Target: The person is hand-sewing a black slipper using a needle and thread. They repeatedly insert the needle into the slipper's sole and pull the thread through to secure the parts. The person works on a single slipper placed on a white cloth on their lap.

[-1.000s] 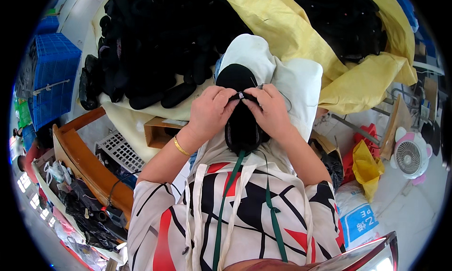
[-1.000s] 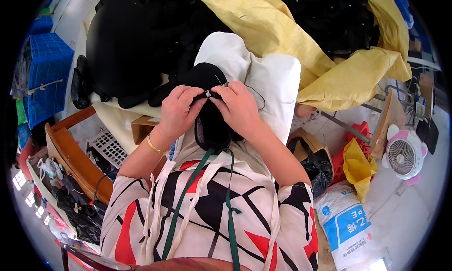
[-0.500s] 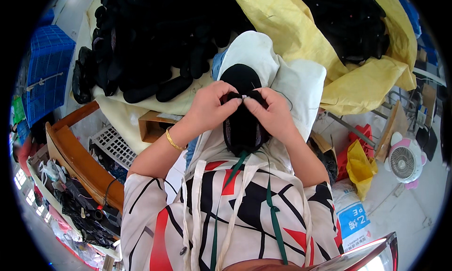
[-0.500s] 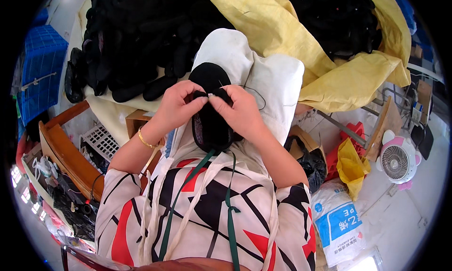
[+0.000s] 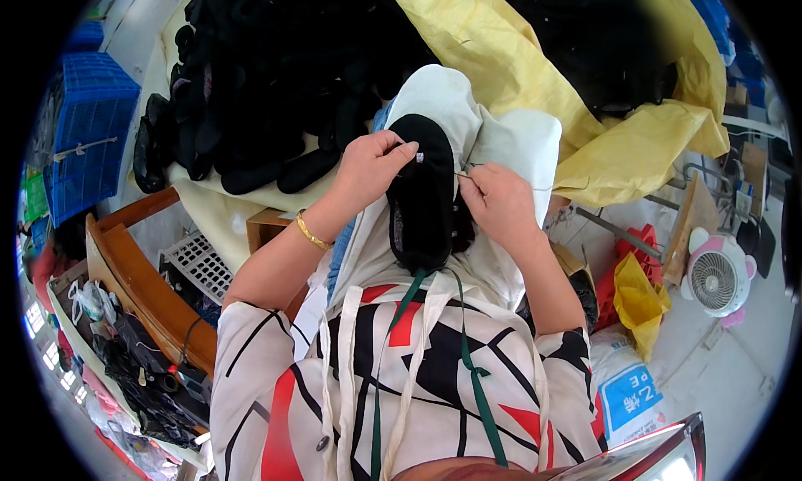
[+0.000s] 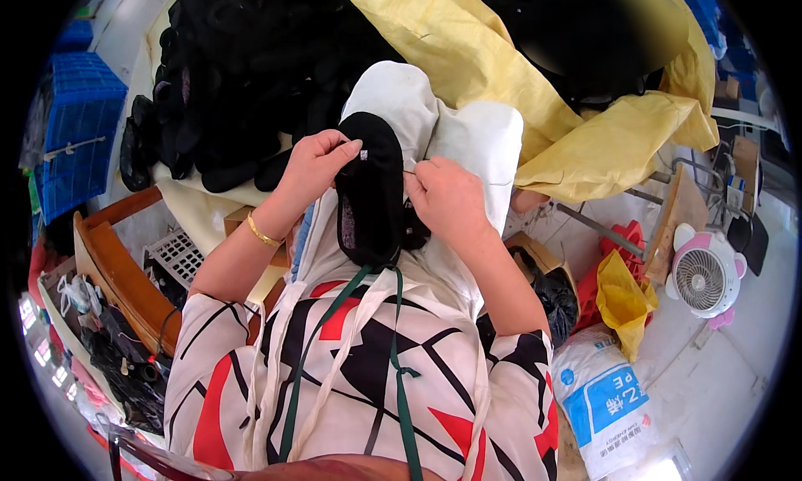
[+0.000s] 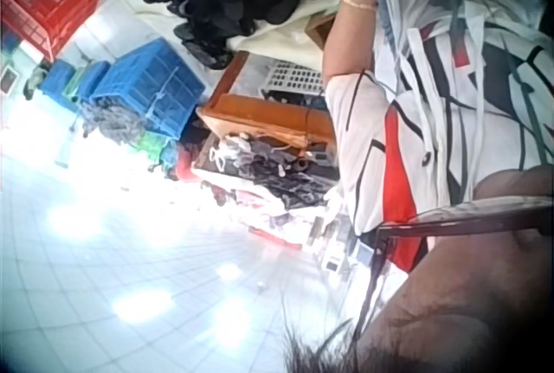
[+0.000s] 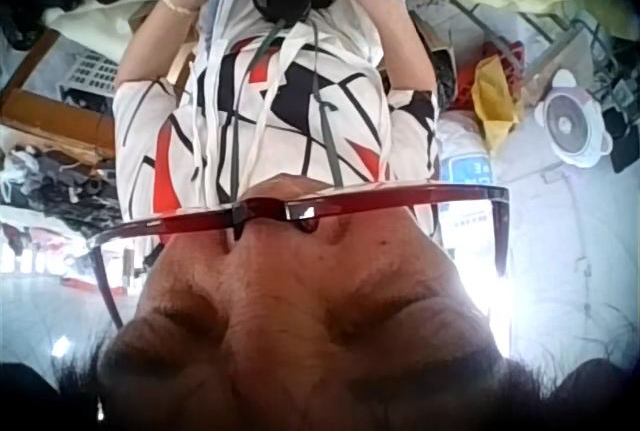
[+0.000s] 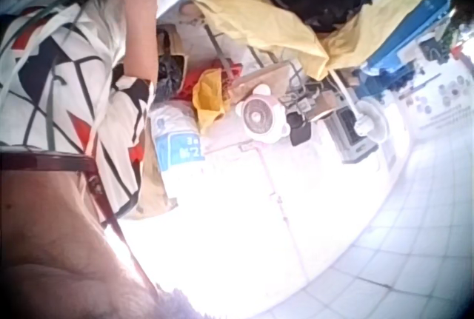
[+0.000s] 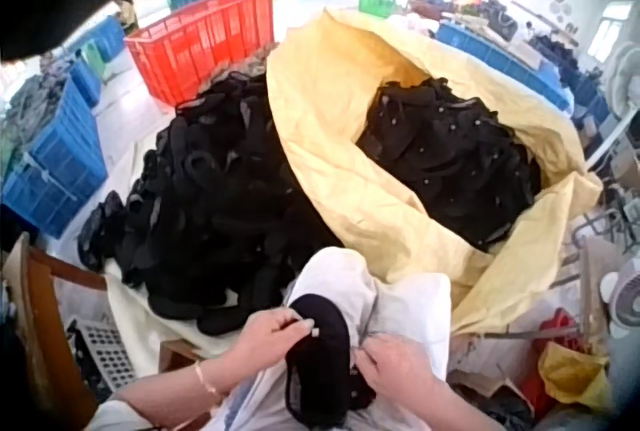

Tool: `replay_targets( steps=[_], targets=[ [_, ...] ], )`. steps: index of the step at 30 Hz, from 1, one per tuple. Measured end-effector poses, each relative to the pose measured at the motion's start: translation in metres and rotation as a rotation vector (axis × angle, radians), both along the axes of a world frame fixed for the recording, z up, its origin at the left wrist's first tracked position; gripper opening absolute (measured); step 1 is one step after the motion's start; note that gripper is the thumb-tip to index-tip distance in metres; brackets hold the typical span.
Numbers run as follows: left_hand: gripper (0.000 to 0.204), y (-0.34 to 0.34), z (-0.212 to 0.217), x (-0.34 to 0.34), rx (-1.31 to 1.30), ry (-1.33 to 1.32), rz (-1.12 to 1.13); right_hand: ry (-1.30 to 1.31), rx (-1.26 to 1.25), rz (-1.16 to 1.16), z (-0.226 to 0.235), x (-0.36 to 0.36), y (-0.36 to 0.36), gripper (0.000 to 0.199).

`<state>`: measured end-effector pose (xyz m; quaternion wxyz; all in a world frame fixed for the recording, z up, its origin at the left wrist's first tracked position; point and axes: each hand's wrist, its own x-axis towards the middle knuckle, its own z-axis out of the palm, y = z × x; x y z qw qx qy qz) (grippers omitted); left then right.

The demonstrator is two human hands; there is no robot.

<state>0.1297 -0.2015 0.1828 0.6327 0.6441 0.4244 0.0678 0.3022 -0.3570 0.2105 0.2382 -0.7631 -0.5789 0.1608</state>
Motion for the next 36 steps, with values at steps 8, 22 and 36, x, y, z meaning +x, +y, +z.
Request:
replay_targets(
  steps=[8, 22, 36],
  targets=[
    [0.035, -0.003, -0.002, 0.001, -0.054, -0.007, 0.038, -0.023, 0.027, -0.066, -0.008, -0.001, -0.013, 0.012],
    [0.035, -0.002, -0.016, 0.000, 0.207, 0.047, -0.025, 1.924, 0.487, -0.357, -0.008, -0.040, 0.017, 0.038],
    [0.016, 0.002, -0.022, -0.018, 0.299, -0.171, -0.093, 1.659, 0.570, -0.303, 0.004, -0.054, -0.036, 0.029]
  ],
)
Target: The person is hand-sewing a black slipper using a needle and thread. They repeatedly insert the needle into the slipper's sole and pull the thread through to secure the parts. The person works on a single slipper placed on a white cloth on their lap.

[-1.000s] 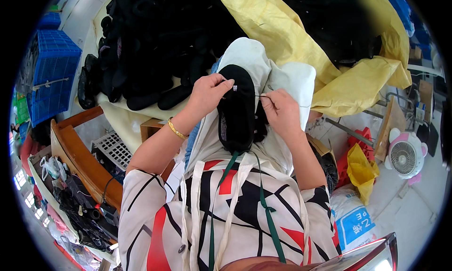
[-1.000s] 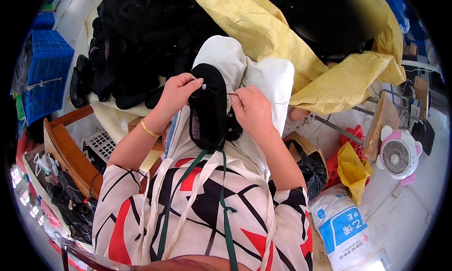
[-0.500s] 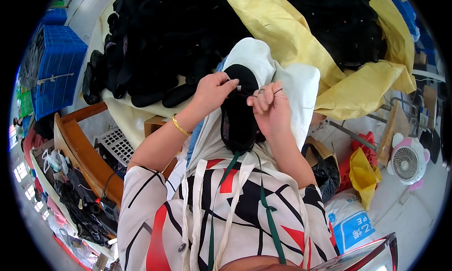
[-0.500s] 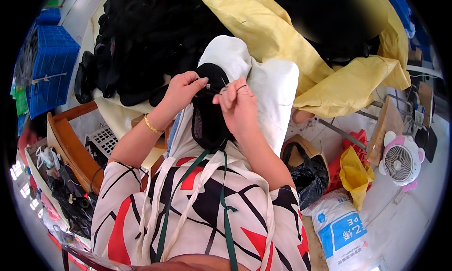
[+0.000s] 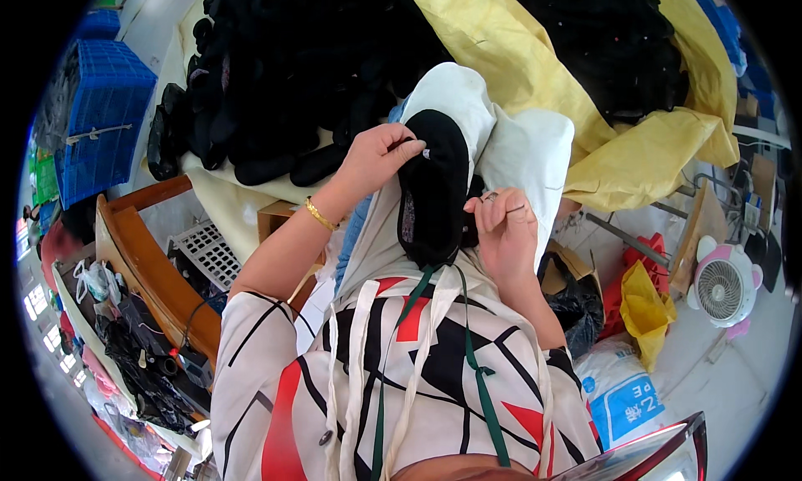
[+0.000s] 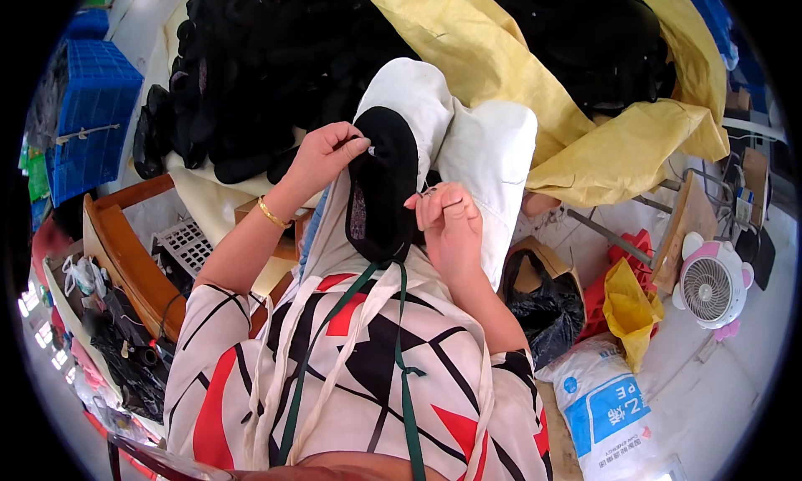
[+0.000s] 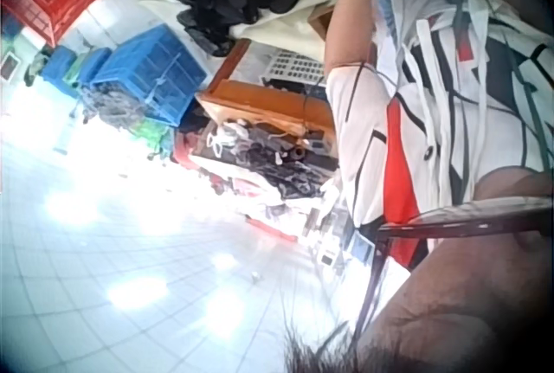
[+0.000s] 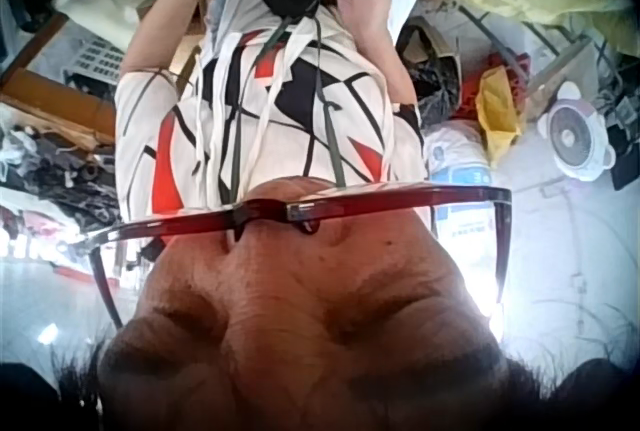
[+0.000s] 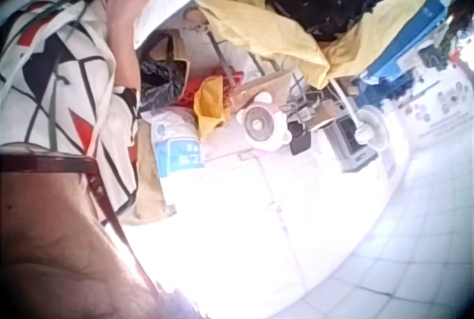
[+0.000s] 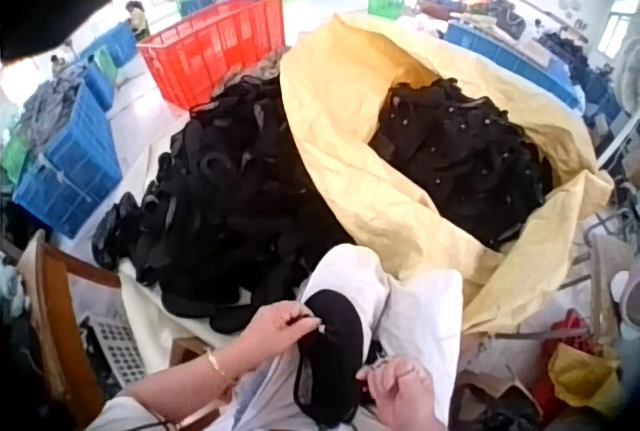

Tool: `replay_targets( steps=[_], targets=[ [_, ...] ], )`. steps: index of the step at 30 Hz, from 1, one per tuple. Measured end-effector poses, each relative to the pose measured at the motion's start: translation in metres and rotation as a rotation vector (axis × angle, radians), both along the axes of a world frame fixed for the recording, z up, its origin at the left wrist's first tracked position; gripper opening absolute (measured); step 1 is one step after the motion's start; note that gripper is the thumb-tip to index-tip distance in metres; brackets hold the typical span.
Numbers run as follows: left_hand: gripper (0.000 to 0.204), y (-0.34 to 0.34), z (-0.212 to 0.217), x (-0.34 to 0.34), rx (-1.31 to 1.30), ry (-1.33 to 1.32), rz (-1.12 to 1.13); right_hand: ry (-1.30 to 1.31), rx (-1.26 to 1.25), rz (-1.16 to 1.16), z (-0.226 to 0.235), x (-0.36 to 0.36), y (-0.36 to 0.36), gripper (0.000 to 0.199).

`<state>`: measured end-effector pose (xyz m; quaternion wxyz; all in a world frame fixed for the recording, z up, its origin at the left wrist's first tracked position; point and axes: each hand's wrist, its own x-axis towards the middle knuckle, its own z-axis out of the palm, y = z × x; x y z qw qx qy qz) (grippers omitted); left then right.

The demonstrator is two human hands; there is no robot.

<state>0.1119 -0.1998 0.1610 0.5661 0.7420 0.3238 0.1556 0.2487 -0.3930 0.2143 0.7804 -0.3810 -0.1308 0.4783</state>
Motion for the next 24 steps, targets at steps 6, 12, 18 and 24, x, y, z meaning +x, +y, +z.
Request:
replay_targets(
  steps=[6, 12, 18, 24],
  targets=[
    [0.014, -0.008, 0.044, 0.006, 0.571, 0.006, -0.109, -0.678, -0.287, 0.049, 0.022, 0.012, -0.045, 0.011],
    [0.023, -0.014, 0.061, 0.015, 0.494, 0.156, -0.200, -0.625, -0.853, 0.076, -0.003, 0.061, -0.164, 0.023],
    [0.040, -0.030, 0.072, 0.044, 0.740, 0.527, -0.216, -0.609, -0.823, -0.211, -0.011, 0.067, -0.168, 0.014],
    [0.033, -0.022, 0.055, 0.041, 0.602, 0.370, -0.082, -0.302, -0.568, 0.034, 0.000, 0.040, -0.058, 0.013]
  ],
)
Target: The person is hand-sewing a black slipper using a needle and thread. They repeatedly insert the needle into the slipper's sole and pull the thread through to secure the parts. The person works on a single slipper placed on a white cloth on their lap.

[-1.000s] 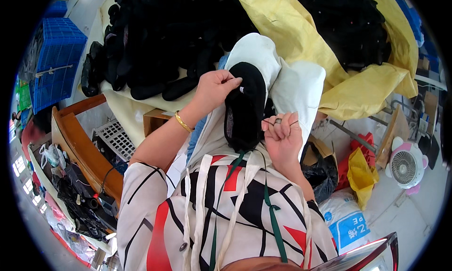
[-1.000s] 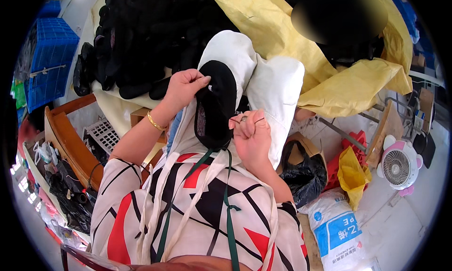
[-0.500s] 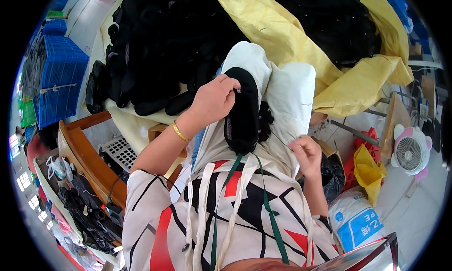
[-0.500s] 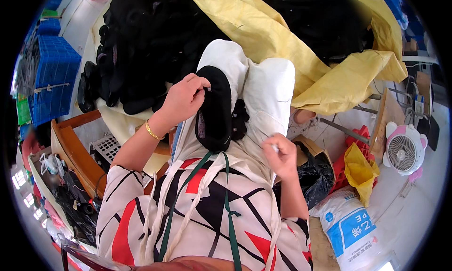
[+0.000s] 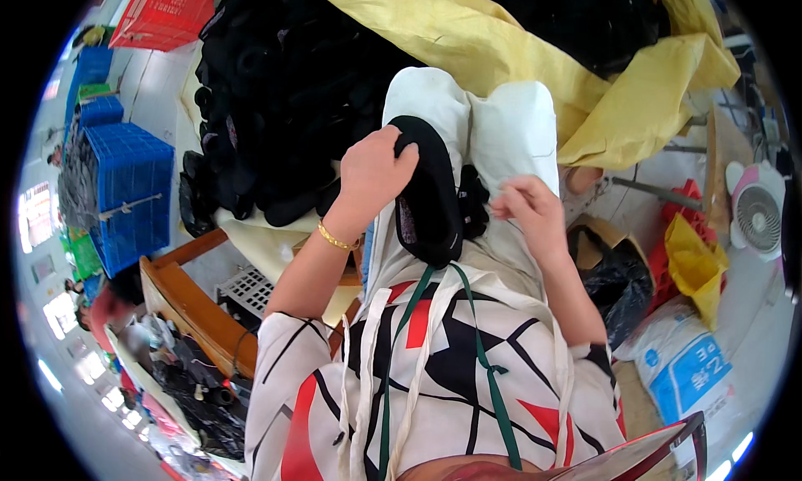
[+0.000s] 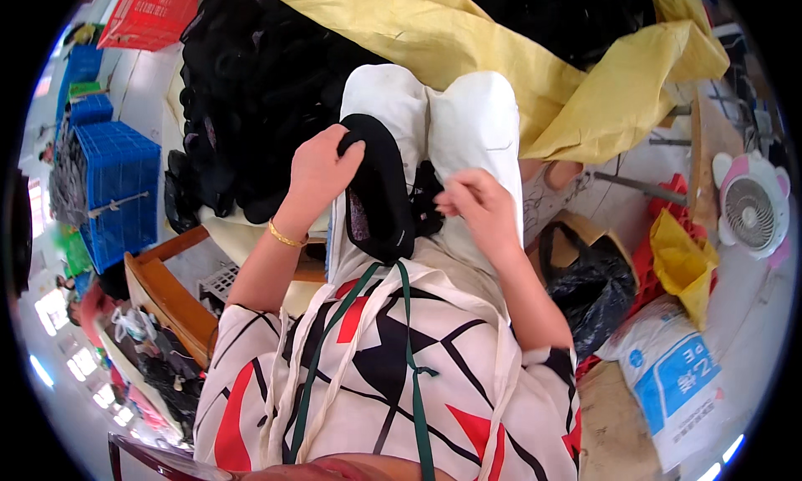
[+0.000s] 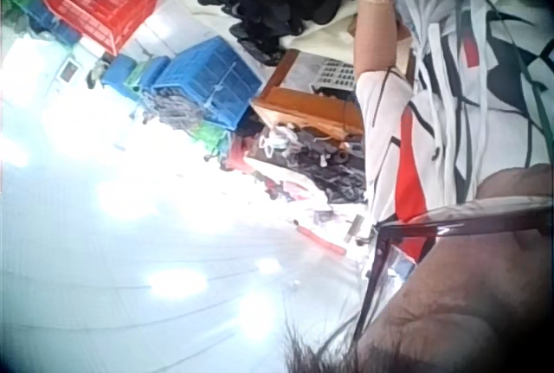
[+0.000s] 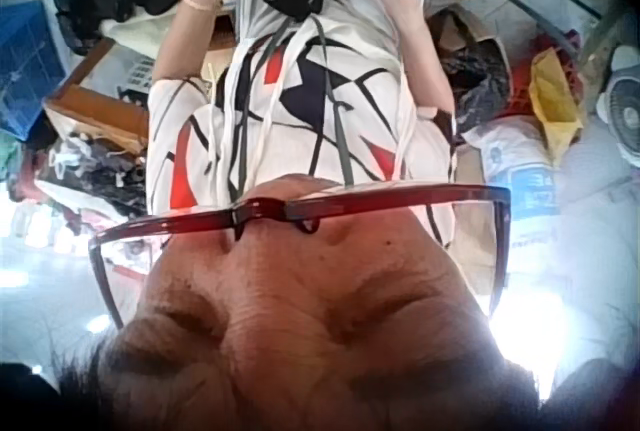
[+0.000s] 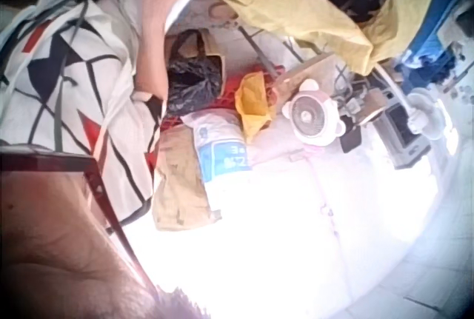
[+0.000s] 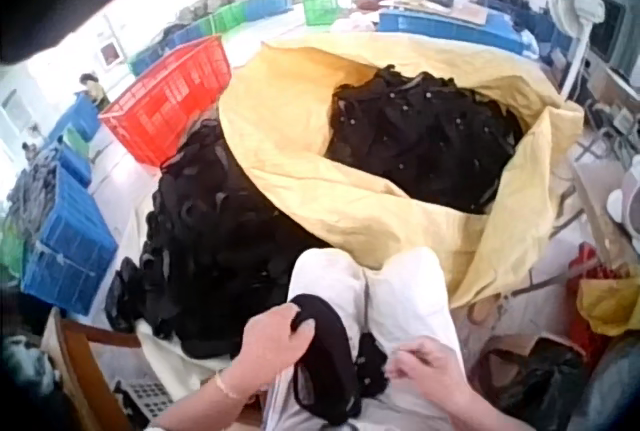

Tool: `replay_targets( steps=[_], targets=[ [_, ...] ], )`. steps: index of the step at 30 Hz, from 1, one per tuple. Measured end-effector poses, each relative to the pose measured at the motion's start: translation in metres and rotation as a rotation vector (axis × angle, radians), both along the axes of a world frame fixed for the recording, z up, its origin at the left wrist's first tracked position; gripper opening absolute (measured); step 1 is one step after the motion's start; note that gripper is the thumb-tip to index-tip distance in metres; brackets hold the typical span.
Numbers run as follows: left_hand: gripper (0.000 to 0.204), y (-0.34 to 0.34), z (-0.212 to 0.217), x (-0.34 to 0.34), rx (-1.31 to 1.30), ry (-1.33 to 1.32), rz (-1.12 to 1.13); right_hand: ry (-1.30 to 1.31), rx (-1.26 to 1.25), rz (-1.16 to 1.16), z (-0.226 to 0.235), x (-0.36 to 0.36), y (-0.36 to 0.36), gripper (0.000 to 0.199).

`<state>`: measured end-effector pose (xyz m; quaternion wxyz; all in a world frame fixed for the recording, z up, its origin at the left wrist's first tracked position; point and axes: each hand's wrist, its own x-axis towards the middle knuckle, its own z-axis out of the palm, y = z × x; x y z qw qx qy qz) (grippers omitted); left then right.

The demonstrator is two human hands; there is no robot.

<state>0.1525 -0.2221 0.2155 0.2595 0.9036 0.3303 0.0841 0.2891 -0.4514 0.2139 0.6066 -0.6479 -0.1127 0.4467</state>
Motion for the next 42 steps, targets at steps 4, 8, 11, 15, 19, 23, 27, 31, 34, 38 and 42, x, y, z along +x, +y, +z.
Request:
replay_targets(
  steps=[4, 8, 11, 15, 19, 23, 27, 31, 34, 38, 42],
  targets=[
    [0.027, 0.002, -0.002, -0.007, -0.415, -0.029, 0.196, 0.056, -0.058, 0.302, 0.002, -0.013, 0.059, 0.015],
    [0.017, 0.000, -0.021, -0.015, -0.670, -0.212, 0.333, -0.126, -0.029, 0.364, -0.015, -0.022, 0.081, 0.013],
    [0.012, -0.001, -0.016, -0.011, -0.772, -0.267, 0.375, -0.263, -0.007, 0.400, -0.025, -0.021, 0.087, 0.014],
    [0.011, -0.002, -0.013, -0.008, -0.798, -0.277, 0.386, -0.407, -0.008, 0.436, -0.031, -0.020, 0.091, 0.014],
    [0.012, -0.002, -0.013, -0.008, -0.799, -0.284, 0.394, -0.516, -0.014, 0.444, -0.032, -0.021, 0.092, 0.014],
    [0.013, -0.001, -0.018, -0.010, -0.782, -0.293, 0.385, -0.530, -0.022, 0.456, -0.034, -0.021, 0.094, 0.013],
    [0.015, 0.000, -0.018, -0.009, -0.759, -0.237, 0.416, -0.711, -0.066, 0.446, -0.037, -0.030, 0.097, 0.009],
    [0.012, 0.007, -0.017, -0.006, -0.853, -0.159, 0.457, -0.964, -0.142, 0.458, -0.048, -0.050, 0.094, 0.012],
    [0.011, 0.010, -0.014, -0.004, -0.940, -0.143, 0.480, -1.053, -0.013, 0.336, -0.056, -0.055, 0.095, 0.014],
    [0.011, 0.008, -0.012, -0.002, -0.984, -0.157, 0.486, -1.103, -0.014, 0.358, -0.056, -0.051, 0.099, 0.011],
    [0.011, 0.007, -0.011, -0.002, -0.984, -0.161, 0.478, -1.076, -0.047, 0.426, -0.050, -0.045, 0.097, 0.010]
  ],
)
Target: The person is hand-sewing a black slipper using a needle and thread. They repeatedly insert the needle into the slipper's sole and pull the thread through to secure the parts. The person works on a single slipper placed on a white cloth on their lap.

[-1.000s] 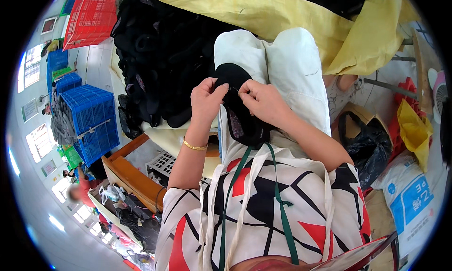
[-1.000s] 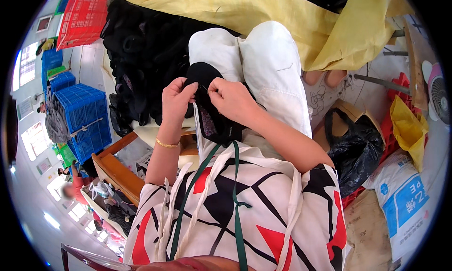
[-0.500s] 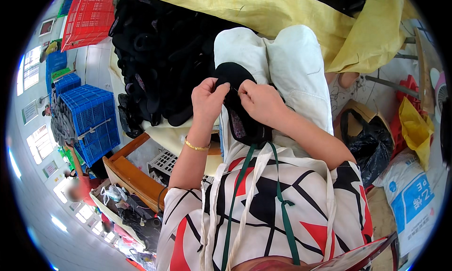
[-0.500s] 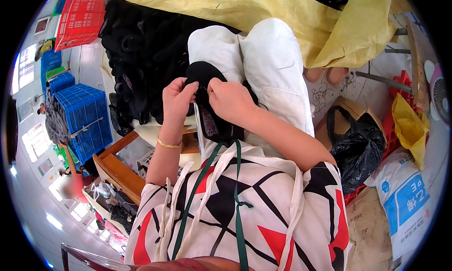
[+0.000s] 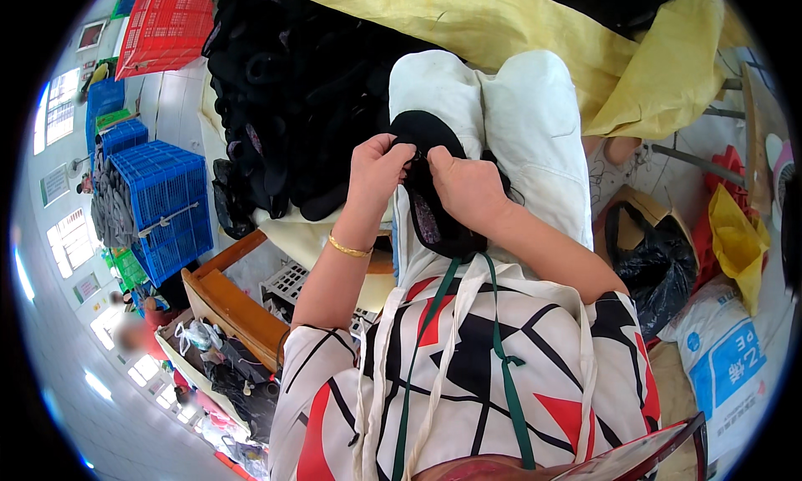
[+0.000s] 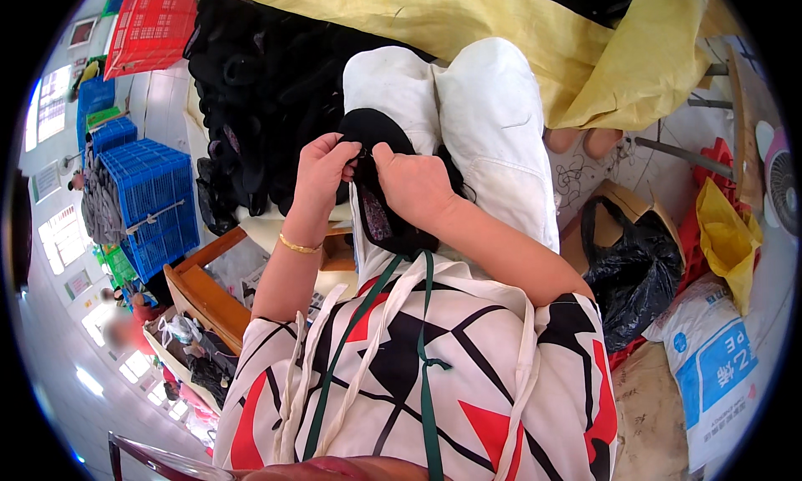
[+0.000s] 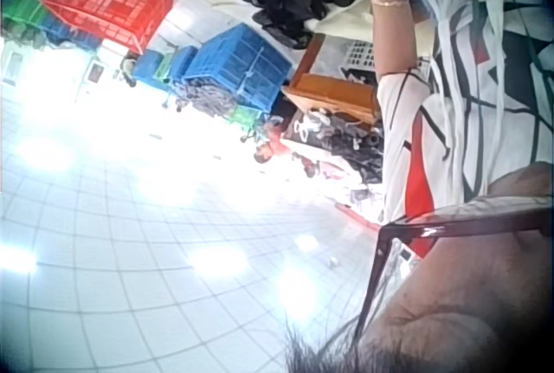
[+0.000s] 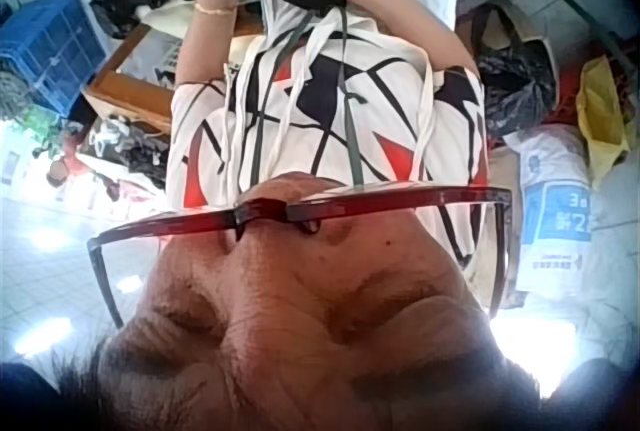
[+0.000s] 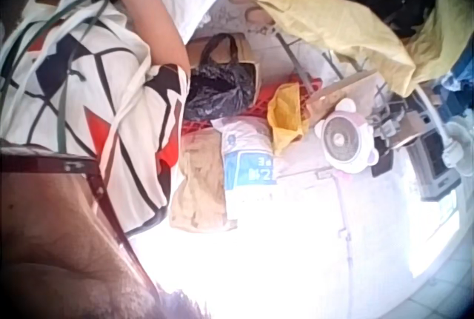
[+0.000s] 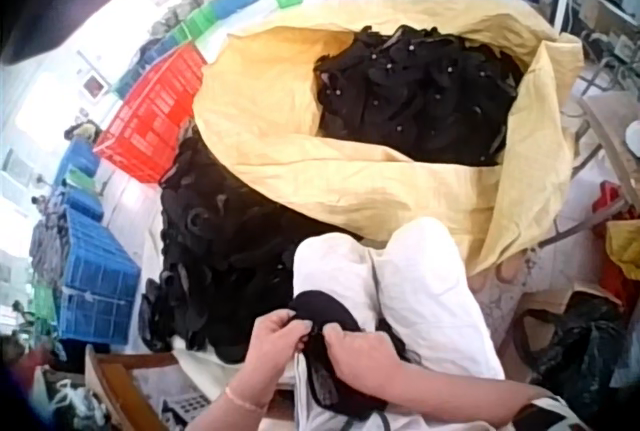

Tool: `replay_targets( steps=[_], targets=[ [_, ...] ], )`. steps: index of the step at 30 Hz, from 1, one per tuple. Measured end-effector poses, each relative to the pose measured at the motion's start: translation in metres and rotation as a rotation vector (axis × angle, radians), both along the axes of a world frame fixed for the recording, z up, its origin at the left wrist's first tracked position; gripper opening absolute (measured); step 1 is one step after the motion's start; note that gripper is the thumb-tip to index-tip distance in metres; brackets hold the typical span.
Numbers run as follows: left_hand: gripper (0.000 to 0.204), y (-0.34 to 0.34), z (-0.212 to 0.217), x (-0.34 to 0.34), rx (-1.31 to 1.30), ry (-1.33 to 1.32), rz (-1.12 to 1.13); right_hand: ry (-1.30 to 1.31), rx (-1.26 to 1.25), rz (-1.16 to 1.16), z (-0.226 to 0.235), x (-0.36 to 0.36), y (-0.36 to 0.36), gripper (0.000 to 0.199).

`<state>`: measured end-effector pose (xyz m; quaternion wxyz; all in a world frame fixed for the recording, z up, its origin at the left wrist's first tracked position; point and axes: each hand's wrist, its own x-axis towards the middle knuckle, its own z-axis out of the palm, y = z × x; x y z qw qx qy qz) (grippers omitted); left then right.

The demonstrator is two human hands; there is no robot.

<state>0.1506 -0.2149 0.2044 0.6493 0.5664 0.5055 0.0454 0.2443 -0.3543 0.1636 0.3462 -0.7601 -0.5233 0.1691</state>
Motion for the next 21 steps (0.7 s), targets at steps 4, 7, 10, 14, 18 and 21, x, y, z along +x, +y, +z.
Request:
replay_targets(
  steps=[4, 7, 10, 14, 18, 21],
  targets=[
    [0.011, 0.001, 0.000, 0.001, -0.006, -0.014, -0.023, 0.038, -0.053, 0.018, 0.006, 0.005, -0.001, 0.009],
    [0.011, 0.003, -0.002, 0.000, 0.007, -0.008, -0.056, 0.066, -0.065, 0.032, 0.006, 0.009, -0.002, 0.009],
    [0.011, 0.005, 0.000, 0.002, -0.017, -0.009, -0.065, 0.118, -0.053, 0.018, 0.009, 0.010, 0.001, 0.009],
    [0.011, 0.008, -0.002, -0.001, -0.080, -0.023, -0.077, 0.056, -0.022, -0.017, -0.003, -0.004, -0.001, 0.010],
    [0.011, 0.008, 0.002, 0.000, -0.091, -0.007, -0.072, 0.025, 0.022, -0.062, -0.006, -0.009, 0.003, 0.011],
    [0.010, 0.008, 0.002, -0.001, -0.108, -0.024, -0.055, 0.108, 0.021, -0.125, -0.003, -0.010, 0.006, 0.010]
  ],
)
